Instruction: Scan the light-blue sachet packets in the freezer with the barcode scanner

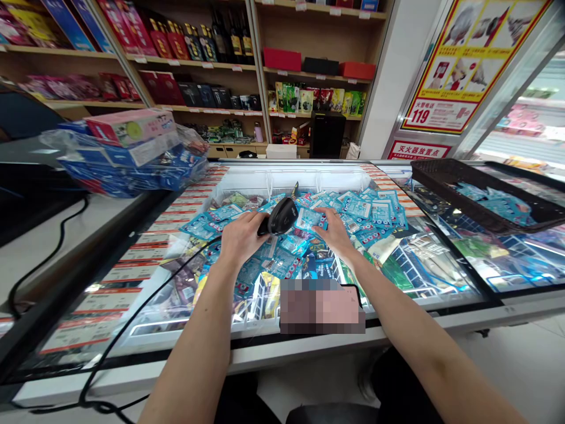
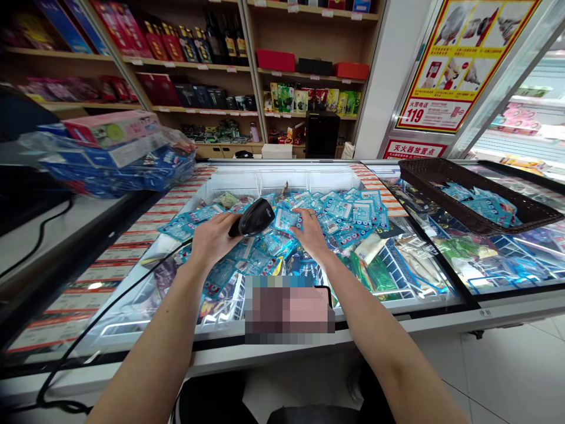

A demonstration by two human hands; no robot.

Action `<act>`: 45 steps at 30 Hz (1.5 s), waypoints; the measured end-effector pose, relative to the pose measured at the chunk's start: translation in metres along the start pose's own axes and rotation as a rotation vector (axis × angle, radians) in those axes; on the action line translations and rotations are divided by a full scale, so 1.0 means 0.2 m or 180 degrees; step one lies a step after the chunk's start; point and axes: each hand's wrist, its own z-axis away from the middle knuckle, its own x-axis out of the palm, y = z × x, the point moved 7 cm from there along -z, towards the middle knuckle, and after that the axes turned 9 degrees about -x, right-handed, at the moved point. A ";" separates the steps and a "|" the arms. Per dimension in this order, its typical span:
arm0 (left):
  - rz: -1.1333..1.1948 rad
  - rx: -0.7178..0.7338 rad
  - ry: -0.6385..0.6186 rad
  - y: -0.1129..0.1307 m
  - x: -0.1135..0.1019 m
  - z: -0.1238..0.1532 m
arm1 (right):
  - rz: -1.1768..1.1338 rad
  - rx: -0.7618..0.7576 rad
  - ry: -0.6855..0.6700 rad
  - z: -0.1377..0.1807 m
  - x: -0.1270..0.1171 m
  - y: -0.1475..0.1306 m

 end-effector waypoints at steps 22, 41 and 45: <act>0.0119 0.0291 -0.0248 0.06 0.01 0.01 | -0.1002 0.0805 0.1363 0.01 -0.08 0.30; 0.0140 0.0324 -0.0288 0.07 0.00 0.01 | -0.0831 0.0783 0.1271 0.01 -0.07 0.29; 0.0155 0.0326 -0.0313 0.07 0.00 0.02 | -0.0958 0.0816 0.1302 0.01 -0.08 0.28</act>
